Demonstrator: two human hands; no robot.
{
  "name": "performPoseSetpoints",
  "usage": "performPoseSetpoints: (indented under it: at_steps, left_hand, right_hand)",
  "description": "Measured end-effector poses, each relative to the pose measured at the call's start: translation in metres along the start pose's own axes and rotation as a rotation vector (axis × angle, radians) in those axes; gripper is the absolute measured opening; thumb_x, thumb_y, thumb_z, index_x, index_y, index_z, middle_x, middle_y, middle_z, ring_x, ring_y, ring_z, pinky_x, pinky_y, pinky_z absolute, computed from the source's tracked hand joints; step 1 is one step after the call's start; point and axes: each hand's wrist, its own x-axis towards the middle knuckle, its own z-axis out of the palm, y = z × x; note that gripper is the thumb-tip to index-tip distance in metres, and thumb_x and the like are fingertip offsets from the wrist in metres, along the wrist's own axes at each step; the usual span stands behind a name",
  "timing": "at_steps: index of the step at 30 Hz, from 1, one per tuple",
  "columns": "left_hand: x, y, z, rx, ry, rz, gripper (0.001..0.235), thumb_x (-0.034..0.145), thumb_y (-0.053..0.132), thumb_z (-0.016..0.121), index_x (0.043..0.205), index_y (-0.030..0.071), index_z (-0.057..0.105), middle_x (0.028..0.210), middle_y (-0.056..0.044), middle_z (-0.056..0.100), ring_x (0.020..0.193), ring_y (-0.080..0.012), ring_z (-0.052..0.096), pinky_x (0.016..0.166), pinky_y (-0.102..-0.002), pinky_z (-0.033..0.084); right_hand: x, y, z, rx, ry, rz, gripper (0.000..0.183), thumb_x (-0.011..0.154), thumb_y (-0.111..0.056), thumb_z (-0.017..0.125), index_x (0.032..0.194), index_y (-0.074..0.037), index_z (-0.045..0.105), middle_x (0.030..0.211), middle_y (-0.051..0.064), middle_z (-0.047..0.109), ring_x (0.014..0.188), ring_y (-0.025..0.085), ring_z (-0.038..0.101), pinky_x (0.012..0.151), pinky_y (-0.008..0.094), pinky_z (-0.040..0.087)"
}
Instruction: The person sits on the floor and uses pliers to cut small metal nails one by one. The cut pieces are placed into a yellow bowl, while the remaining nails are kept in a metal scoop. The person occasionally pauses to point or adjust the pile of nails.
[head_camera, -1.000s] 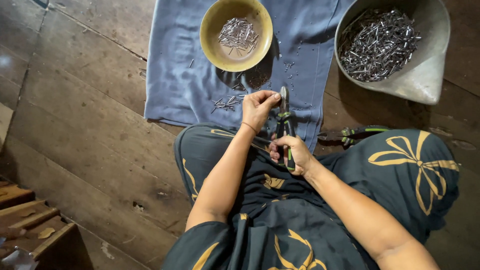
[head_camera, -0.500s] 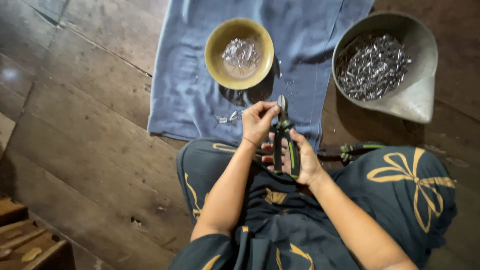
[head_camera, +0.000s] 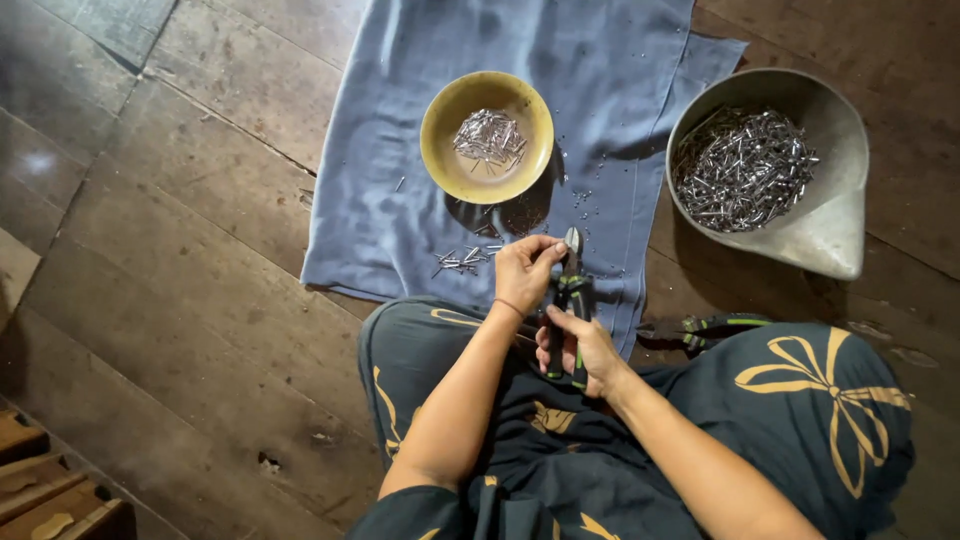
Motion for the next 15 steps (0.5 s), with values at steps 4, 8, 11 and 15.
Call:
performPoseSetpoints:
  at_steps: [4,8,11,15]
  left_hand:
    - [0.004,-0.005,0.001,-0.048,-0.022,-0.067,0.008,0.088,0.020,0.079,0.092,0.013,0.082,0.071,-0.008,0.076,0.072,-0.0108,0.069,0.065,-0.029,0.057]
    - [0.008,-0.016,0.002,-0.034,-0.027,-0.121,0.007,0.087,0.022,0.080,0.090,0.016,0.083,0.068,-0.005,0.076,0.070,-0.0106,0.073,0.064,-0.026,0.058]
    - [0.008,-0.013,-0.001,-0.102,-0.040,-0.129,0.008,0.088,0.018,0.079,0.092,0.012,0.082,0.072,-0.009,0.076,0.073,-0.0102,0.070,0.067,-0.028,0.058]
    - [0.016,-0.040,0.005,-0.242,-0.003,-0.186,0.011,0.088,0.010,0.076,0.095,0.004,0.080,0.076,-0.010,0.076,0.078,-0.0128,0.069,0.074,-0.030,0.059]
  right_hand:
    - [-0.008,-0.004,0.005,-0.012,-0.004,-0.031,0.028,0.093,-0.028,0.072,0.082,-0.003,0.068,0.064,0.019,0.063,0.050,0.034,0.062,0.046,0.049,0.055]
    - [-0.012,-0.008,0.012,-0.018,-0.012,-0.028,0.021,0.090,-0.020,0.071,0.084,-0.002,0.063,0.064,0.018,0.058,0.049,0.033,0.059,0.045,0.047,0.053]
    - [-0.015,-0.012,0.016,-0.028,-0.023,-0.001,0.019,0.089,-0.021,0.071,0.085,-0.004,0.062,0.064,0.016,0.056,0.048,0.031,0.058,0.046,0.046,0.053]
    - [-0.019,-0.011,0.020,-0.001,-0.042,0.046,0.021,0.090,-0.021,0.066,0.078,-0.005,0.059,0.059,0.011,0.049,0.044,0.026,0.052,0.042,0.042,0.049]
